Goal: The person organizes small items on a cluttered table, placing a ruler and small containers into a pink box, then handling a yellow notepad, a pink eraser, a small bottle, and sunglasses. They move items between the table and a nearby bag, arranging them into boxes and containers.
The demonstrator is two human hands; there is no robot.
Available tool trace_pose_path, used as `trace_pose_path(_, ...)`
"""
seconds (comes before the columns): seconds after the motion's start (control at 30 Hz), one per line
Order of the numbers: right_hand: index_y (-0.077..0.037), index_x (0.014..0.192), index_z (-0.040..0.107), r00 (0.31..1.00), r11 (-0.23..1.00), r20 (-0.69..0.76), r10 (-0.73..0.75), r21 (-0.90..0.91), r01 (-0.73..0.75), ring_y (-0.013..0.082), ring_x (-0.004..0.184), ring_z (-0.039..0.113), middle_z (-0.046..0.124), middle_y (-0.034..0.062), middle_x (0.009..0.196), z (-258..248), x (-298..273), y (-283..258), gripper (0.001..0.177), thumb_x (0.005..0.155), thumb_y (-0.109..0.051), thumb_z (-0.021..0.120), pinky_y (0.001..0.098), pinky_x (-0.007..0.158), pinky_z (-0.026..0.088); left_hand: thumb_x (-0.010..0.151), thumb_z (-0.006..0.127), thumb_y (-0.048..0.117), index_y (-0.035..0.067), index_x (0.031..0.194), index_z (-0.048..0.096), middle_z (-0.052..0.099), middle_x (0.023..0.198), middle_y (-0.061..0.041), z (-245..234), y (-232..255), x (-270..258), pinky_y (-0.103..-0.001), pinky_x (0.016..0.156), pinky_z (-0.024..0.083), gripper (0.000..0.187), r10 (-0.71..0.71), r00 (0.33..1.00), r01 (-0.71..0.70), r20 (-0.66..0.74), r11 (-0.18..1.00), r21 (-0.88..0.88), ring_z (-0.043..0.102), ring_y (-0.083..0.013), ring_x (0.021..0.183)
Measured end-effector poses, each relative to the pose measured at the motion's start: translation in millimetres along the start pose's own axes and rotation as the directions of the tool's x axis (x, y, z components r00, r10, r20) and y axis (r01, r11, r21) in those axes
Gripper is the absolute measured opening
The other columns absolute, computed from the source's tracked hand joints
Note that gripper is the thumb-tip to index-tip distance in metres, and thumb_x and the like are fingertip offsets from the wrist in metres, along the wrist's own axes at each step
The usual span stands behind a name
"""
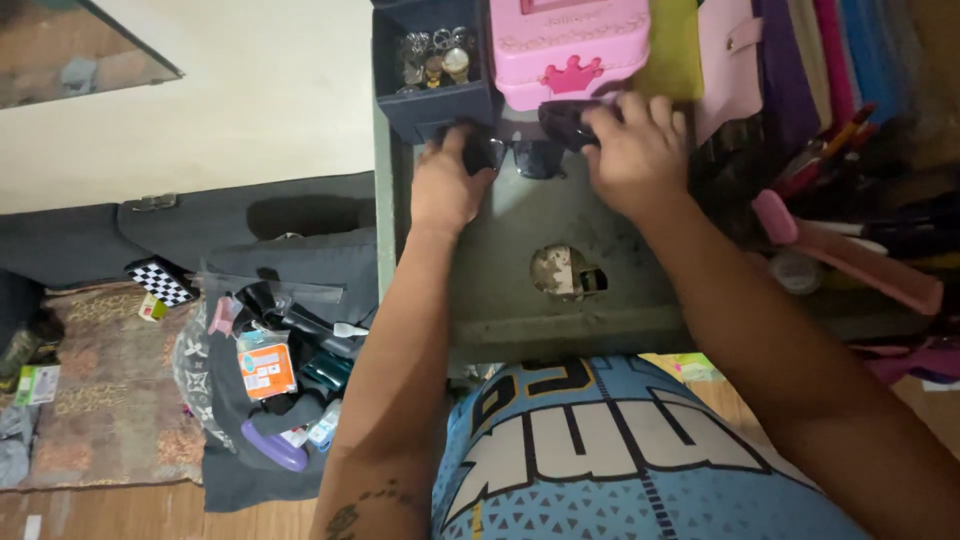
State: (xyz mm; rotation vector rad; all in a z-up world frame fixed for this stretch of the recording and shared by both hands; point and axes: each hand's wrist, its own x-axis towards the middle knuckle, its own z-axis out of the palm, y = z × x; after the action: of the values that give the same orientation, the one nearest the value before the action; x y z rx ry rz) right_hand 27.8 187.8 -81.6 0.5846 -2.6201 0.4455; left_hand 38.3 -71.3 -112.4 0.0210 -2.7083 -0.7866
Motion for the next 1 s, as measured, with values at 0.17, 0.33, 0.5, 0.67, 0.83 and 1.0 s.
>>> trace_pose_path(0.17,-0.019,0.117,0.078,1.0,1.0,-0.012,-0.007,0.029,0.008,0.0392,0.121,0.051,0.061,0.0143,0.13,24,-3,17,0.03,0.087,-0.017,0.077,0.0539,0.101,0.042,0.073,0.085,0.019,0.016,0.118,0.067,0.068,0.109,-0.021,-13,-26,-4,-0.05,0.09,0.054,0.049,-0.011,0.999,0.011,0.031,1.0,-0.017,0.066,-0.0437,0.104)
trace_pose_path(0.33,-0.014,0.126,0.076,0.992,0.986,-0.093,-0.089,0.132,0.101,0.0402,0.123,0.051,0.059,0.0185,0.133,42,3,18,0.03,0.096,-0.013,0.074,0.0506,0.106,0.044,0.096,0.066,0.012,0.014,0.116,0.065,0.068,0.113,-0.02,-8,-44,-2,-0.054,0.085,0.055,0.02,-0.095,0.993,0.11,-0.075,0.965,0.238,0.07,-0.0426,0.098)
trace_pose_path(0.5,-0.011,0.113,0.076,0.987,0.986,-0.053,-0.149,0.063,0.152,0.0368,0.127,0.054,0.059,0.016,0.132,54,5,18,0.028,0.087,-0.003,0.067,0.046,0.111,0.047,0.084,0.073,0.029,0.015,0.101,0.067,0.072,0.098,-0.014,-45,-12,2,-0.053,0.075,0.055,0.023,-0.196,0.971,0.219,-0.134,0.958,0.186,0.07,-0.04,0.089)
trace_pose_path(0.67,-0.012,0.119,0.076,0.995,0.995,-0.007,-0.103,0.01,0.103,0.0391,0.125,0.052,0.06,0.0151,0.131,32,11,10,0.028,0.092,-0.009,0.072,0.0503,0.107,0.044,0.086,0.076,0.035,0.016,0.106,0.068,0.073,0.103,-0.012,-46,-22,1,-0.051,0.075,0.055,0.029,-0.2,0.971,0.223,-0.132,0.955,0.197,0.071,-0.0383,0.092)
trace_pose_path(0.83,-0.014,0.134,0.072,0.997,0.997,-0.014,-0.074,0.026,0.074,0.0398,0.128,0.049,0.058,0.0166,0.136,31,6,16,0.044,0.09,-0.017,0.076,0.0537,0.11,0.039,0.083,0.079,0.032,0.016,0.111,0.066,0.073,0.108,-0.01,-46,-24,0,-0.05,0.077,0.056,0.034,-0.185,0.973,0.208,-0.142,0.963,0.173,0.071,-0.0369,0.095)
trace_pose_path(1.0,-0.016,0.137,0.067,0.997,0.997,0.005,-0.071,0.026,0.071,0.0395,0.129,0.046,0.055,0.0166,0.137,18,5,3,0.054,0.086,-0.023,0.08,0.0543,0.108,0.037,0.078,0.082,0.028,0.017,0.115,0.065,0.069,0.117,-0.01,-57,-13,-1,-0.05,0.077,0.056,0.042,-0.186,0.976,0.202,-0.111,0.966,0.159,0.07,-0.0377,0.096)
